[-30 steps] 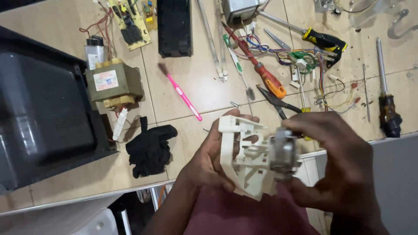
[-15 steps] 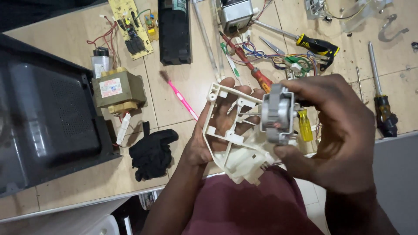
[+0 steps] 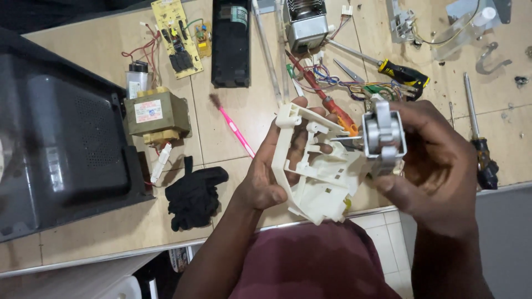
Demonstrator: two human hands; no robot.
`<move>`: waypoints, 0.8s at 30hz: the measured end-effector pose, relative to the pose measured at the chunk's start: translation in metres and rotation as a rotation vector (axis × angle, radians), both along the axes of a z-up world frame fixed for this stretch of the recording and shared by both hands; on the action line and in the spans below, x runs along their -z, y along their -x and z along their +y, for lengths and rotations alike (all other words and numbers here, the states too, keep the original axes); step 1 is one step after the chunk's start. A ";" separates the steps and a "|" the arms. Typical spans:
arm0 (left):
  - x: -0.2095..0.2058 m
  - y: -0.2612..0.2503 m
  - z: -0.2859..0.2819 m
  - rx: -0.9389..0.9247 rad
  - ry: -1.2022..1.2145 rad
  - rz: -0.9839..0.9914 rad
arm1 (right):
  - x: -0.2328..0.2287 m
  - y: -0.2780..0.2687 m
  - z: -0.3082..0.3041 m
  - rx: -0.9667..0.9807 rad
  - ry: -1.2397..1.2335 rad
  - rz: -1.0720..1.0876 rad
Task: Inspecting and cleaning microwave oven components including the transformer, capacitor, and fan motor assembly using a toothbrush and screwdriver.
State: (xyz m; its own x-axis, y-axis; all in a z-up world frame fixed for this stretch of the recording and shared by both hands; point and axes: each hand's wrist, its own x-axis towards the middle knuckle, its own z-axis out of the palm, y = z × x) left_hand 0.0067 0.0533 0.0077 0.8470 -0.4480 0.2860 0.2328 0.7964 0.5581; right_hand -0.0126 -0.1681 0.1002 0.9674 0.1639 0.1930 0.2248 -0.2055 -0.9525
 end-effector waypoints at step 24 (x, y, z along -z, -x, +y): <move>0.005 0.007 -0.017 -0.007 0.089 0.082 | 0.021 0.009 0.033 0.140 0.851 -0.397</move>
